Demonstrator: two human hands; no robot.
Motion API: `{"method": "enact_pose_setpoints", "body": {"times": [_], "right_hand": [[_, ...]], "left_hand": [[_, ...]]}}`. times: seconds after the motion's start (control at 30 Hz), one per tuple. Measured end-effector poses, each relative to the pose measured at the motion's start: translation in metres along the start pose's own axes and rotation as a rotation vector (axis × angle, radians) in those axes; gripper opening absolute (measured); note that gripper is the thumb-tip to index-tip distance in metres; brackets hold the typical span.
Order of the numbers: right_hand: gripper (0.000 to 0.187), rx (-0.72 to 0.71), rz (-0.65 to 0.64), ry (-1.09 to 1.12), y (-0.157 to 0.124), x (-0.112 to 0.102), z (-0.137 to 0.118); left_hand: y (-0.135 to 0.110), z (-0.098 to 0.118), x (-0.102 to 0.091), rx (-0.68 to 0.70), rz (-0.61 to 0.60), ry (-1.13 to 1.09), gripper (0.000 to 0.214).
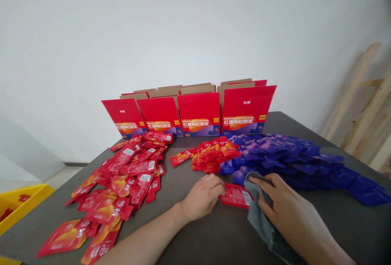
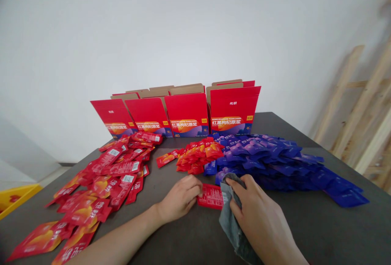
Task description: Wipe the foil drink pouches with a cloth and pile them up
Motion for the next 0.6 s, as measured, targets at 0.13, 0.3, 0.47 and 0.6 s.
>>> {"method": "enact_pose_setpoints", "body": {"times": [0.13,0.3,0.47,0.6], "right_hand": [[0.045,-0.124,-0.120,-0.011,0.004,0.022,-0.037],[0.043,-0.089,-0.147,-0.050,0.003,0.042,-0.036],[0.035,0.019,-0.133,-0.127,-0.005,0.038,0.013],[0.032,0.010,-0.108,-0.138,-0.007,0.031,0.028]], "left_hand": [[0.000,-0.002,0.003,-0.030,-0.073,-0.014,0.028],[-0.003,-0.011,0.003,-0.097,-0.146,0.009,0.019],[-0.003,-0.015,0.002,-0.112,-0.157,-0.059,0.022],[-0.004,-0.015,0.004,-0.068,-0.153,-0.061,0.026]]}}
Point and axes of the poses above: each hand's wrist, its own y-axis towards the middle knuckle, its own x-axis out of the palm, z = x × y, the point moved 5 cm from there along y, towards the middle knuckle
